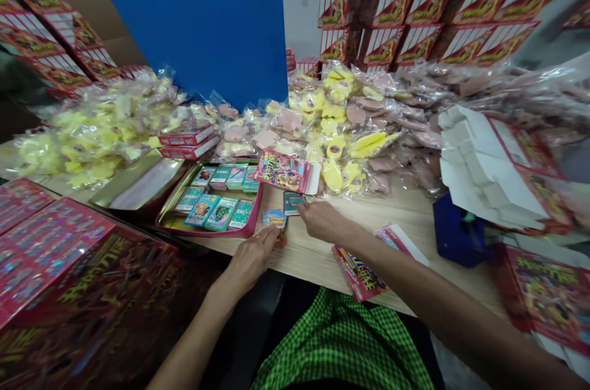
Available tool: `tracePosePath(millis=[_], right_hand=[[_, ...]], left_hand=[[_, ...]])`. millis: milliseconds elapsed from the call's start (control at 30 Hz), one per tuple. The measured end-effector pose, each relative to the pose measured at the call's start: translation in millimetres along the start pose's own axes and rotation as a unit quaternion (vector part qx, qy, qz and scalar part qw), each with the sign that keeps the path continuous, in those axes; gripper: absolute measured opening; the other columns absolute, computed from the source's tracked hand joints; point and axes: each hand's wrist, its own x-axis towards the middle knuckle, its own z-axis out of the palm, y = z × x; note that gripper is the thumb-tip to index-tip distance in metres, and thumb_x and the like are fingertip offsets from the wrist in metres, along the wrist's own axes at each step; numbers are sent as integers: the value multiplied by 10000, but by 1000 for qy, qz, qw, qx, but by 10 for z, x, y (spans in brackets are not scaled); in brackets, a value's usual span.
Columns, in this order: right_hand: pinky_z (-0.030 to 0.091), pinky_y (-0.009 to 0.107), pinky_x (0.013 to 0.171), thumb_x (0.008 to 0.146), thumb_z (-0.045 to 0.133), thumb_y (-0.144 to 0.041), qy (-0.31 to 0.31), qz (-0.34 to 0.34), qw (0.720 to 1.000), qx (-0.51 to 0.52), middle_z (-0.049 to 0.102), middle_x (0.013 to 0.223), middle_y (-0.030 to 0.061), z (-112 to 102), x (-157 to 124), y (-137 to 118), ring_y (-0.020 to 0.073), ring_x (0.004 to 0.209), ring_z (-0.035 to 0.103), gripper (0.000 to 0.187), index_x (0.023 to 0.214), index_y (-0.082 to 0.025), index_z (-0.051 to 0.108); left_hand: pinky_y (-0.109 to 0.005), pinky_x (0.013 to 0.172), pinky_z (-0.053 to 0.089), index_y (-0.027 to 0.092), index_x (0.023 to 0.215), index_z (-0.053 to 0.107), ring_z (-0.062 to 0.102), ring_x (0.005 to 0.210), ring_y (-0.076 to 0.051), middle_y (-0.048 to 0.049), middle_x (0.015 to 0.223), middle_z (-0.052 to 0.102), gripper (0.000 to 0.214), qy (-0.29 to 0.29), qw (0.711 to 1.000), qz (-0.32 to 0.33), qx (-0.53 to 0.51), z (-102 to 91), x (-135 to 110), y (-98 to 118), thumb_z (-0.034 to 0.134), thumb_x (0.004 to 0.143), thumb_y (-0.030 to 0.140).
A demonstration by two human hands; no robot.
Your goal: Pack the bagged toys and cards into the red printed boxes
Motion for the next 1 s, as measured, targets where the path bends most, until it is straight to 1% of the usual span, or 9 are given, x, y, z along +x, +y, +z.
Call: tracePosePath(millis=[167,300,433,533,633,700,767,833,1000], right_hand=[[525,416,873,914,431,-53,101,95,985,105,707,1101,227,-39,-242,-53,331,1017,684,362,1221,-64,622],[547,274,712,1006,338,-131,145,112,955,234,740,911,69,-77,-476,20,195,798,708,327,1102,-159,649],[495,203,581,976,410,-170,217,132,910,328,677,763,-11,-97,-840,285,133,652,653,210,876,-192,594],[454,233,599,924,453,-162,285,215,886,295,623,708,-7,-156,-1251,644,160,654,616,170,818,-205,578],[416,274,635,872,468,-130,337,306,860,232,620,706,22,-221,-1685,1004,202,678,596,160,838,-210,602],[391,281,616,832,490,-107,355,349,843,205,632,702,30,-231,-1905,1159,215,650,590,190,935,-202,618],[378,278,593,813,512,-95,361,367,835,196,650,707,32,-211,-2032,1214,217,628,598,248,1021,-190,608],[391,273,598,830,520,-99,360,357,839,199,681,752,41,-186,-2067,1174,213,648,625,226,1023,-188,596],[437,297,729,888,484,-86,338,236,891,189,693,832,58,-288,-1942,786,209,796,642,177,886,-190,628]], left_hand=[[-312,834,611,168,1190,676,767,925,-216,-123,1065,784,277,159,985,-70,14,-97,30,244,460,1019,198],[-235,692,575,182,1077,710,734,750,-159,-33,887,774,239,267,923,-213,-175,-183,317,666,533,1021,332],[-242,630,547,172,940,706,667,702,-153,-25,814,697,284,203,894,-215,-337,12,741,1097,560,983,412],[-333,764,568,171,1144,637,662,912,-217,-97,1061,666,350,154,927,-158,-303,296,961,1446,648,899,422],[-527,974,507,157,1390,475,587,1203,-372,-191,1288,609,834,1,972,-44,-231,537,1059,1810,809,698,481],[-609,1016,447,124,1421,431,567,1217,-441,-224,1285,606,1008,-105,979,-3,-173,620,1091,1994,865,572,450],[-615,1005,438,94,1411,413,592,1151,-439,-220,1242,609,1033,-148,979,-11,-136,628,1113,2092,859,523,378],[-583,989,457,101,1387,407,598,1116,-403,-192,1231,594,993,-134,981,-26,-138,575,1124,2111,835,520,327],[-529,956,505,165,1389,353,592,1137,-351,-154,1261,559,974,5,978,-14,-209,374,1088,2046,824,544,278]])
